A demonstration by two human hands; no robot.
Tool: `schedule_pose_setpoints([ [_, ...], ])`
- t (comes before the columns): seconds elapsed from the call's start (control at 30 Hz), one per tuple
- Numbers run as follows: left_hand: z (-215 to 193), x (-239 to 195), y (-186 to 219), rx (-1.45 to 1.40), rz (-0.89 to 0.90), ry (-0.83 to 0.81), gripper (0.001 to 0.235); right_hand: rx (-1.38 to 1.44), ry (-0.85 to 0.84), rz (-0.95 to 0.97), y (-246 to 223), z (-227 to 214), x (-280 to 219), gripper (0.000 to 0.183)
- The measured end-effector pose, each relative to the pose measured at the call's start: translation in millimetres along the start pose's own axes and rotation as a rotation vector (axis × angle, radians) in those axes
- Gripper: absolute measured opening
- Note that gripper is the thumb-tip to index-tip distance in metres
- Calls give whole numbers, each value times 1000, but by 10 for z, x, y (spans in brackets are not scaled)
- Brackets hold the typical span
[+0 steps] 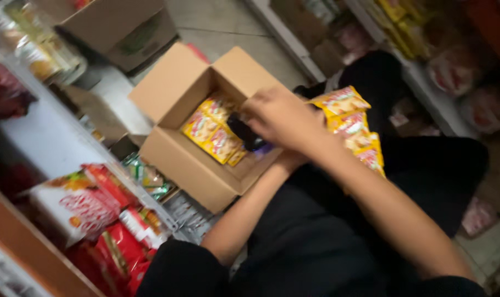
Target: The person sits on the floor and repeatedly picks up yellow snack packets from a cardboard box. They scan each packet with a handheld barcode scanner, then stack the scanned packets on their lap. After accumulating a stack, they place the packets onto a nearby shelf. This cycle repeats throughout the clip.
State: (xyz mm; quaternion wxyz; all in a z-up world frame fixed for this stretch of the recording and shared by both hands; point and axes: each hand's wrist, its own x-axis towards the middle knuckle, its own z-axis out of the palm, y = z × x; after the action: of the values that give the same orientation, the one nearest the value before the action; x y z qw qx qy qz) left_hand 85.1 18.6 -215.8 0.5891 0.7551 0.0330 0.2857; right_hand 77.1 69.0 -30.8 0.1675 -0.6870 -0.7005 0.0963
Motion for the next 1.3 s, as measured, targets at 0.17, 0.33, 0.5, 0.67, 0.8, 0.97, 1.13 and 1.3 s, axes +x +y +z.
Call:
schedule_pose_setpoints([
  [0.17, -240, 233, 528, -684, -163, -57, 64, 151, 389, 537, 369, -1131, -1087, 27],
  [0.33, -339, 712, 1290, -835, -278, -161, 57, 799, 414, 905, 706, -1113, -2047, 34],
  [0.5, -296, 1168, 1824, -1002, -302, -253, 48, 1196, 419, 693, 504, -1207, -2569, 39],
  [0.67, -247, 1535, 2305, -1138, -425, -428, 49, 1303, 701, 586, 340, -1838, -2549, 39],
  [0.8, -280, 1575, 2689, -814, -264, -618, 52, 1371, 840, 384, 358, -2446, -2459, 36],
  [0.97, -352, 1832, 3321, -761, -24, -541, 49, 1370, 787, 248, 264, -3048, -2343, 45],
  [1.13, -272, 2198, 3799, -685, 198, -490, 48, 1244, 787, 110, 62, -3550, -2278, 53],
  [1.3, -69, 2761, 4085, -739, 262, -464, 40, 1050, 931, 306, -38, -3835, -2356, 45],
])
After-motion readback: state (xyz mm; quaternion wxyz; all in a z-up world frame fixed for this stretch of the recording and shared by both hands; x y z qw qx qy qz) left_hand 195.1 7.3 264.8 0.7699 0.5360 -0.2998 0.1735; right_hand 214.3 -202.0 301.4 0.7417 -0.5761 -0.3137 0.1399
